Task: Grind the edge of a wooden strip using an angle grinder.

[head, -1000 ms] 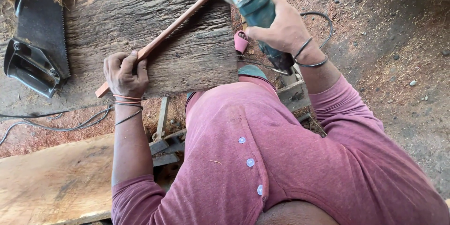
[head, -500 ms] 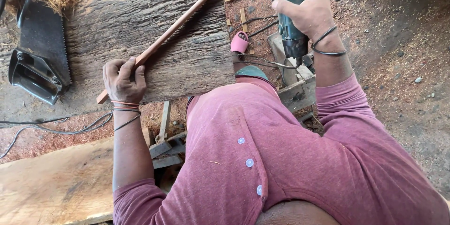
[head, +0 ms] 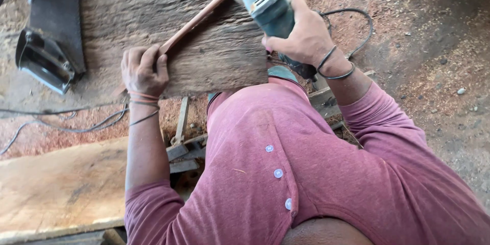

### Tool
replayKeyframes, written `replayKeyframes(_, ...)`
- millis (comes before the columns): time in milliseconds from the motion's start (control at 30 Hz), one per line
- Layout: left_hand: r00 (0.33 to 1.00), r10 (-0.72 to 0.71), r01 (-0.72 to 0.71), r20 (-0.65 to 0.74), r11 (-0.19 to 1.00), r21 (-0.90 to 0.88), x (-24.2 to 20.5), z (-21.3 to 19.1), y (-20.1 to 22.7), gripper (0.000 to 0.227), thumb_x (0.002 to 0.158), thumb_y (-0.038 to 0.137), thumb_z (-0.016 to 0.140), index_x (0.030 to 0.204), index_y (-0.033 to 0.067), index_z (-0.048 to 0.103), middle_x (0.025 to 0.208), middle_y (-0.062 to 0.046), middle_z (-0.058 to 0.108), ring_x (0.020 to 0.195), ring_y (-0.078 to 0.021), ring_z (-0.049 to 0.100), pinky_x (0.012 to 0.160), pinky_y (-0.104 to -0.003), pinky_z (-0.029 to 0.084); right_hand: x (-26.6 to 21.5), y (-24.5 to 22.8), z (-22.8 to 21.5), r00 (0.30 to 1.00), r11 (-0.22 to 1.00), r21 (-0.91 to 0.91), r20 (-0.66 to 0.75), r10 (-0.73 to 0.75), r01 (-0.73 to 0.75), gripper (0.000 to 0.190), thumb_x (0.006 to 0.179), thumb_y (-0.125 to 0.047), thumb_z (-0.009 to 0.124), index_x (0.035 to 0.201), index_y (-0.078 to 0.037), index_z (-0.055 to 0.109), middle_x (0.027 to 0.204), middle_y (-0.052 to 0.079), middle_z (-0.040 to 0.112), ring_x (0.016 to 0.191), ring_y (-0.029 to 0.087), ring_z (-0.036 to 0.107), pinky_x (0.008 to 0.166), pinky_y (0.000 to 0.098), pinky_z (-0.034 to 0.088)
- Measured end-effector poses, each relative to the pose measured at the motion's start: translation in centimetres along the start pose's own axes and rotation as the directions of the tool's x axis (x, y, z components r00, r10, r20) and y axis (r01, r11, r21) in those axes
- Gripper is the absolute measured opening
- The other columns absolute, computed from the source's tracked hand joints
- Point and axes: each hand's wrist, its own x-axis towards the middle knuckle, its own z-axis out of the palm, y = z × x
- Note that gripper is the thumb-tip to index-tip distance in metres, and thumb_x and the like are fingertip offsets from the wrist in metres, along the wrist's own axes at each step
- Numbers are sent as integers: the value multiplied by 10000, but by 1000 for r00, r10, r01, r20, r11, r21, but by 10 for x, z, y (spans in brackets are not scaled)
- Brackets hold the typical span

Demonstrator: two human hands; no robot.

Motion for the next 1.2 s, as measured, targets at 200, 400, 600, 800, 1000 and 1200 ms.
replayKeyframes(200, 1000, -18, 18, 8, 1000, 1, 1, 2, -4, 229, 1005, 208, 780, 1212, 116, 744, 1096, -63, 621, 1043, -285, 592, 907, -422, 492, 4, -28, 47, 983, 993, -99, 175, -49, 67, 752, 786, -484, 848, 1275, -24, 510, 1017, 228, 698, 967, 415, 713, 872, 496, 557)
replayKeyframes(400, 999, -32, 32, 7, 999, 1, 1, 1, 0, 245, 1011, 226, 790, 1223, 113, 742, 1087, -64, 604, 1038, -276, 585, 920, -417, 490, 5, -41, 76, 973, 986, -119, 209, -93, 120, 762, 779, -488, 843, 1273, -28, 488, 1026, 243, 689, 946, 438, 697, 832, 513, 547)
replayKeyframes(600, 1000, -18, 18, 13, 1000, 5, -1, 7, -7, 261, 983, 239, 810, 1205, 119, 744, 1096, -64, 607, 1046, -287, 581, 932, -424, 487, 5, -49, 80, 975, 993, -93, 218, -48, 70, 774, 771, -489, 829, 1288, -33, 478, 1011, 238, 694, 949, 436, 697, 844, 515, 546)
replayKeyframes(800, 1000, -12, 11, 11, 1000, 15, 1, 4, -5, 247, 979, 224, 807, 1193, 117, 747, 1082, -66, 602, 1040, -290, 582, 931, -426, 492, 7, -38, 73, 980, 994, -104, 197, 11, 10, 752, 764, -485, 834, 1268, -40, 498, 1028, 237, 699, 960, 426, 697, 854, 511, 544)
replayKeyframes(1000, 1000, -6, 6, 24, 1000, 9, 1, 4, -7, 217, 1006, 217, 803, 1187, 115, 743, 1071, -61, 593, 1040, -288, 584, 939, -427, 494, 10, -24, 52, 992, 995, -98, 128, 22, -9, 800, 763, -484, 845, 1319, -30, 492, 1049, 234, 698, 984, 419, 699, 868, 493, 546)
replayKeyframes(1200, 1000, 10, -10, 25, 1000, 21, 2, 4, -7, 205, 1007, 209, 801, 1179, 116, 739, 1076, -62, 597, 1043, -291, 587, 942, -427, 502, 13, -2, 26, 996, 995, -76, 61, 65, -60, 800, 758, -482, 867, 1310, -17, 522, 1062, 221, 707, 1003, 391, 708, 890, 467, 546)
